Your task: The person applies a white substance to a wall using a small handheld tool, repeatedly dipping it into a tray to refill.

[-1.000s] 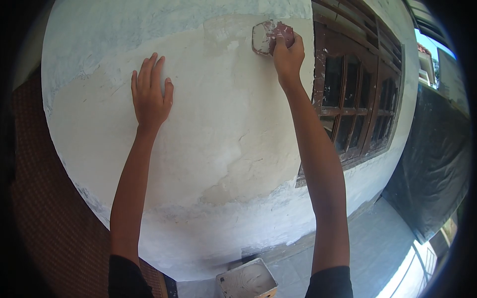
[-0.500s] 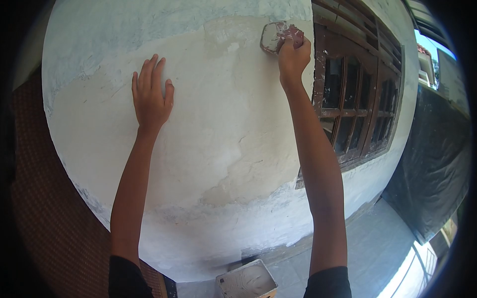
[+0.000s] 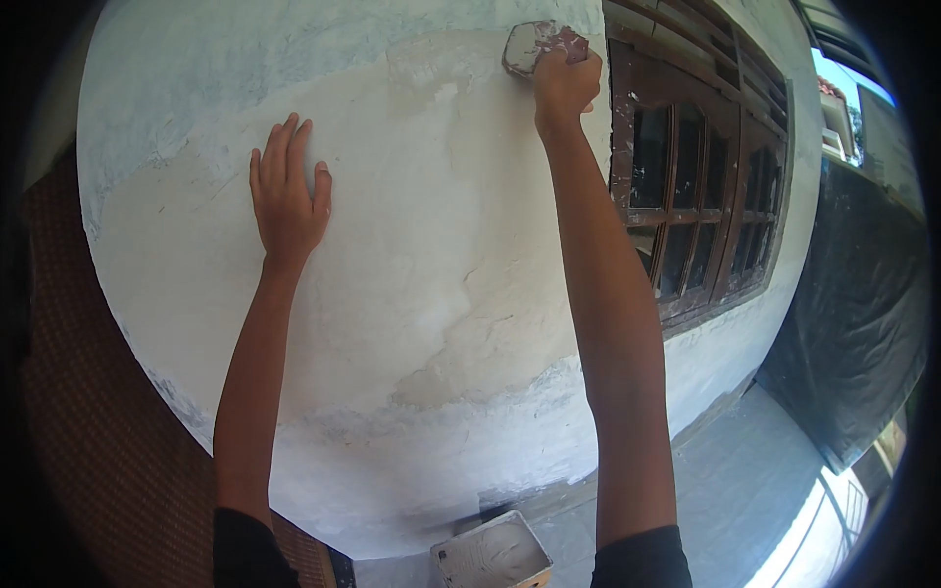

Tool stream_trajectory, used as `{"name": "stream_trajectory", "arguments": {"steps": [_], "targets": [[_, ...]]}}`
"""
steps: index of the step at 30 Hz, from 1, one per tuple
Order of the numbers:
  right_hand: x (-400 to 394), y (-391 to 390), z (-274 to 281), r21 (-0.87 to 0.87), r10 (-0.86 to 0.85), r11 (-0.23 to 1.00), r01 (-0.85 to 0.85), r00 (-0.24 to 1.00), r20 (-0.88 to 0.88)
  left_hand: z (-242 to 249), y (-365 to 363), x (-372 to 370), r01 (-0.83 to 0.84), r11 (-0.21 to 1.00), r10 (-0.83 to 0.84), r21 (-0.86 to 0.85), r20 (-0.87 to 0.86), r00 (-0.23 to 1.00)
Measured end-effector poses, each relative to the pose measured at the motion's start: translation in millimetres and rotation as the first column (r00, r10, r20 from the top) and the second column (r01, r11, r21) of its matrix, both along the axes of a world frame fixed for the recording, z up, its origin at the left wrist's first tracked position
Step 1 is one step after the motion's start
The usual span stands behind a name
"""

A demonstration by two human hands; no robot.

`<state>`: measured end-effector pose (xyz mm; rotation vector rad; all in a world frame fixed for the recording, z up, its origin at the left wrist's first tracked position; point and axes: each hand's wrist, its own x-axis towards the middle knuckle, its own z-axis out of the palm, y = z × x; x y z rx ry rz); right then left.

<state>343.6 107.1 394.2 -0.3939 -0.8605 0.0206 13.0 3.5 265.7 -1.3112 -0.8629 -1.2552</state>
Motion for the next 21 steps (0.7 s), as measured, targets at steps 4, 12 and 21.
{"name": "stream_trajectory", "arguments": {"steps": [4, 12, 21], "targets": [[-15, -43, -16, 0.048, 0.199, 0.979, -0.197, 0.979, -0.053, -1, 1, 0, -0.027, 1.000, 0.027, 0.005, -0.005, 1.000], [-62, -63, -27, -0.083, -0.083, 0.989, 0.122, 0.925, 0.371, -1, -2, -4, -0.011, 1.000, 0.011, -0.026, -0.026, 1.000], [-27, -76, -27, 0.022, 0.324, 0.945, -0.326, 0.945, 0.043, -3, 0, 3, -0.023, 0.999, 0.023, -0.022, -0.001, 1.000]]}}
